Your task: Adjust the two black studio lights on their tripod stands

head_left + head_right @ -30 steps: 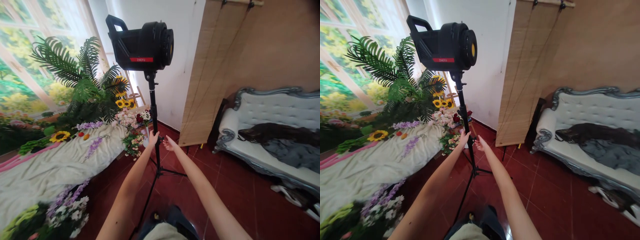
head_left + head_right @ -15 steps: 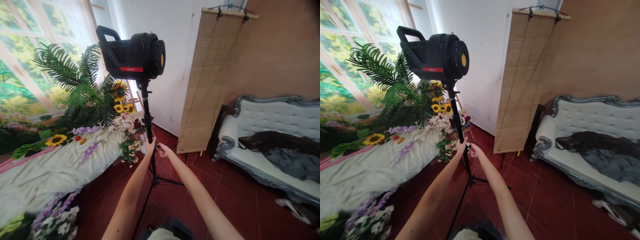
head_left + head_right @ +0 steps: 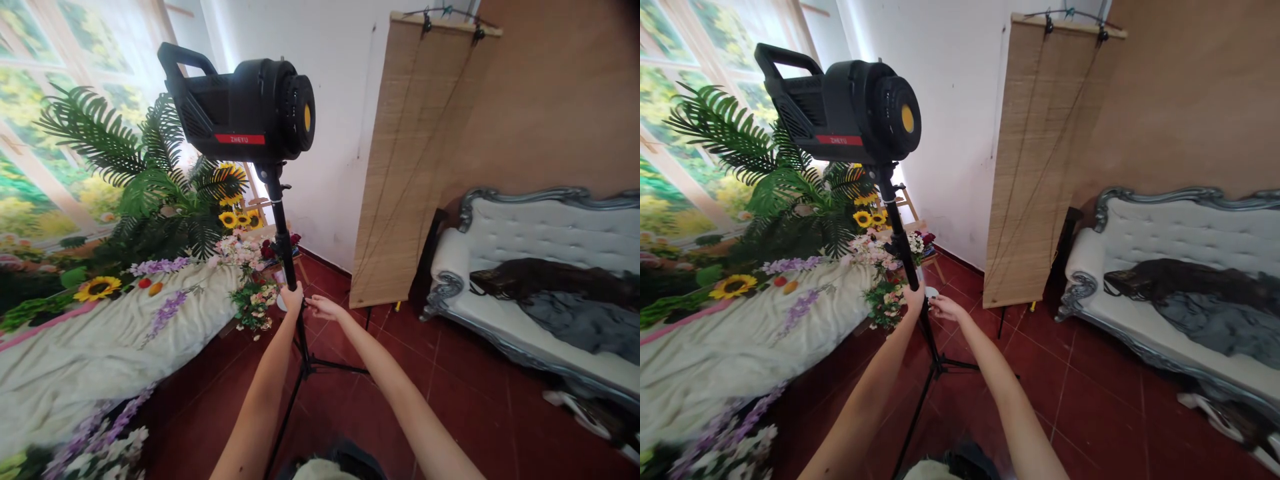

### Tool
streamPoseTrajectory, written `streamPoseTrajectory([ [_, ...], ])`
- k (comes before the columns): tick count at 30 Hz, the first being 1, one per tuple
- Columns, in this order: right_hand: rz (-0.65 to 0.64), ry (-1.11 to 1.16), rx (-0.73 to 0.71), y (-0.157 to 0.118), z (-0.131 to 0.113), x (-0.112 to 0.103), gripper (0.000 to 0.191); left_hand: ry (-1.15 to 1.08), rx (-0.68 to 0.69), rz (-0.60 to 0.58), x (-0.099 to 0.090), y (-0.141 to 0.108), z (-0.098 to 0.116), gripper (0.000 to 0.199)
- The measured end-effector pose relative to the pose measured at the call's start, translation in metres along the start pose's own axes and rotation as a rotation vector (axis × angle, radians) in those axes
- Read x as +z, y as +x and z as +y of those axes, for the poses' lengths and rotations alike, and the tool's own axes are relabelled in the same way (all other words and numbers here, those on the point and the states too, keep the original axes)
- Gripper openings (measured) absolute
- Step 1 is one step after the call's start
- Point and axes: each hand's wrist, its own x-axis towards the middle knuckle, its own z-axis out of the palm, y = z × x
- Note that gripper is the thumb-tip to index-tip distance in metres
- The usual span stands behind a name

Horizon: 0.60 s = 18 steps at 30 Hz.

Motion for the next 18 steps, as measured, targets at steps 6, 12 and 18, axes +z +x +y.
streamPoseTrajectory([
  [6, 0.248, -0.869, -0.475, -0.007, -0.003, -0.031, 0.016, 0.101, -0.049, -0.009, -0.001, -0.001, 0.003, 0.026],
  [12, 0.467, -0.872, -0.435, -0.006, 0.013, -0.036, 0.015, 0.122, -0.029, 0.012, -0.002, -0.002, 0.006, 0.029],
  [18, 0.432, -0.543, -0.199, 0.013, 0.017, -0.007, 0.034, 0.074, -0.047, 0.025, -0.002, -0.002, 0.005, 0.025],
])
